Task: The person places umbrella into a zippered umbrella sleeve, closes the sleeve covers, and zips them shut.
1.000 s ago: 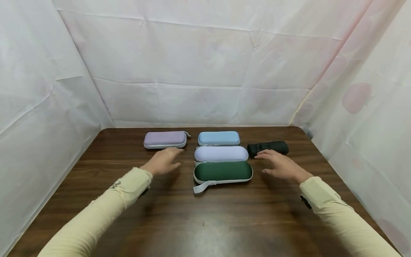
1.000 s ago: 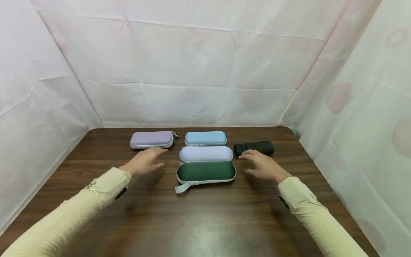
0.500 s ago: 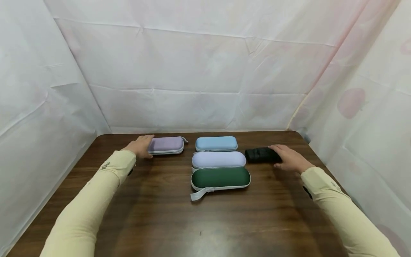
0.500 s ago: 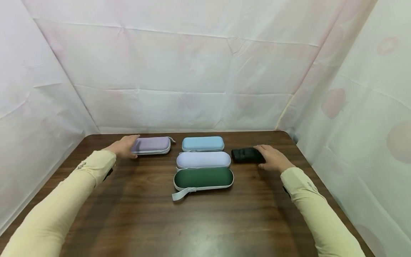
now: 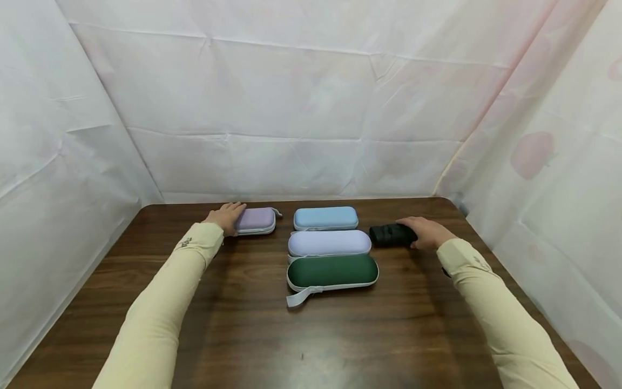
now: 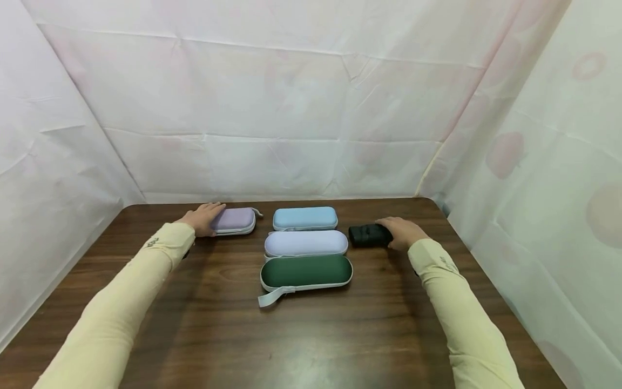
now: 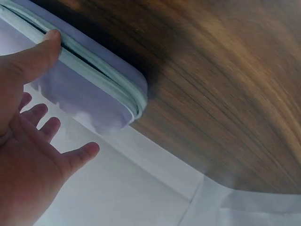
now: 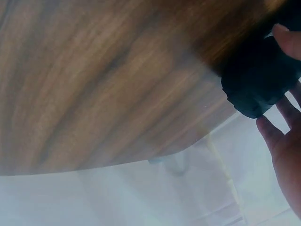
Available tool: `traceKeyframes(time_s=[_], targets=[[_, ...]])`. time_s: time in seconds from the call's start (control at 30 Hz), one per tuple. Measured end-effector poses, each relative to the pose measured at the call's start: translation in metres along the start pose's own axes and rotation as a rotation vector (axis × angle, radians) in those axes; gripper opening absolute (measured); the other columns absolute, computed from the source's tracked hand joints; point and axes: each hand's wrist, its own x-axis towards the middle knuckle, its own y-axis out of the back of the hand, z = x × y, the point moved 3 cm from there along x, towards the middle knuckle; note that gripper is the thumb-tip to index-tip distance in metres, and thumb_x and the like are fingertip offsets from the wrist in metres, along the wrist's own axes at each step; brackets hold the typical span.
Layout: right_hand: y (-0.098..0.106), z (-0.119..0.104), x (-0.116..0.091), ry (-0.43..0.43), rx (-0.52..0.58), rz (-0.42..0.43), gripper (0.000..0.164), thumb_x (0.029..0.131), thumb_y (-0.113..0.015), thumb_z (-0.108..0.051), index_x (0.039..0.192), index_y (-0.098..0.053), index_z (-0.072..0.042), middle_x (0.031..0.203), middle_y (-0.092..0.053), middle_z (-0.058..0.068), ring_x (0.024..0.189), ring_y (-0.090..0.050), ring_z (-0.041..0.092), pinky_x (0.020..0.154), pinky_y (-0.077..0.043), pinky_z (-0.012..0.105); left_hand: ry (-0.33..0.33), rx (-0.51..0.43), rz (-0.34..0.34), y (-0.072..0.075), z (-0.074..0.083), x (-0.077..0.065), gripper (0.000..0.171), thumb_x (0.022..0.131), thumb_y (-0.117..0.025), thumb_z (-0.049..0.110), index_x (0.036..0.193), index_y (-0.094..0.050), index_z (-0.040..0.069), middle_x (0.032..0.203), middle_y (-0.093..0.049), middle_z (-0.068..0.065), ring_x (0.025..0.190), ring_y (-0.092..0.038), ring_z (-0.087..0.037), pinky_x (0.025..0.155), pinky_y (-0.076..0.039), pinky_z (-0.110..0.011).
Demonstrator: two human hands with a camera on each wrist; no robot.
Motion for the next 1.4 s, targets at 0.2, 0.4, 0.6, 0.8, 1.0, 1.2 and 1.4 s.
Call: traceKeyframes(time_s=[0.2, 0.4, 0.6, 0.8, 1.0, 1.2, 1.4], targets=[[0.000, -0.011, 0.010, 0.008, -0.018, -0.026, 0.068, 0.076, -0.077, -0.003, 0.137, -0.047, 0.001, 0.134, -0.048, 0.027, 0.121, -0.044, 0.045, 0.093, -0.038, 0.057, 0.055, -0.015, -0.023, -0.006, -0.004, -0.002, 0.092, 0.075, -0.079, 0.008, 0.148, -0.024, -0.002, 0.149, -0.028, -0.025, 0.136, -0.023, -0.042, 0.098, -0.025, -0.066], [0.002, -0.017, 0.016, 0.015, -0.031, -0.003, 0.068, 0.075, -0.078, -0.005, 0.136, -0.049, -0.001, 0.132, -0.050, 0.026, 0.119, -0.047, 0.045, 0.093, -0.039, 0.057, 0.068, -0.039, 0.011, -0.011, -0.011, -0.007, 0.090, 0.071, -0.083, 0.009, 0.145, -0.032, -0.001, 0.142, -0.039, -0.024, 0.129, -0.034, -0.042, 0.094, -0.028, -0.066], [0.002, -0.013, 0.016, 0.024, -0.047, 0.034, 0.067, 0.074, -0.080, -0.009, 0.134, -0.052, 0.000, 0.128, -0.054, 0.025, 0.115, -0.050, 0.045, 0.091, -0.040, 0.057, 0.032, -0.050, 0.089, -0.004, -0.014, -0.011, 0.085, 0.070, -0.083, 0.014, 0.142, -0.040, -0.001, 0.137, -0.045, -0.024, 0.124, -0.040, -0.041, 0.090, -0.027, -0.067], [0.006, -0.011, 0.010, -0.009, -0.032, 0.059, 0.066, 0.076, -0.080, -0.012, 0.134, -0.052, 0.000, 0.127, -0.055, 0.025, 0.110, -0.053, 0.045, 0.089, -0.042, 0.057, -0.032, -0.070, 0.106, 0.002, -0.009, -0.021, 0.082, 0.072, -0.082, 0.020, 0.141, -0.041, 0.001, 0.136, -0.047, -0.022, 0.123, -0.041, -0.038, 0.089, -0.028, -0.065], [0.008, -0.007, 0.008, -0.028, -0.042, 0.074, 0.066, 0.076, -0.080, -0.014, 0.135, -0.052, -0.002, 0.125, -0.056, 0.026, 0.108, -0.054, 0.046, 0.088, -0.042, 0.057, -0.111, -0.105, 0.142, 0.020, 0.011, -0.043, 0.079, 0.074, -0.080, 0.024, 0.141, -0.043, 0.002, 0.132, -0.051, -0.020, 0.119, -0.044, -0.037, 0.088, -0.031, -0.062], [0.009, -0.005, 0.007, -0.039, -0.043, 0.062, 0.067, 0.075, -0.081, -0.016, 0.135, -0.053, -0.003, 0.124, -0.057, 0.026, 0.105, -0.056, 0.045, 0.085, -0.044, 0.057, -0.172, -0.152, 0.158, 0.042, 0.033, -0.074, 0.077, 0.078, -0.078, 0.025, 0.142, -0.041, 0.003, 0.132, -0.053, -0.016, 0.116, -0.048, -0.034, 0.090, -0.033, -0.060], [0.009, -0.002, 0.007, -0.046, -0.057, 0.061, 0.067, 0.075, -0.082, -0.017, 0.134, -0.054, -0.004, 0.123, -0.057, 0.026, 0.104, -0.056, 0.045, 0.085, -0.044, 0.057, -0.259, -0.173, 0.166, 0.062, 0.057, -0.097, 0.076, 0.080, -0.077, 0.027, 0.144, -0.041, 0.007, 0.129, -0.056, -0.010, 0.110, -0.051, -0.028, 0.088, -0.038, -0.052]])
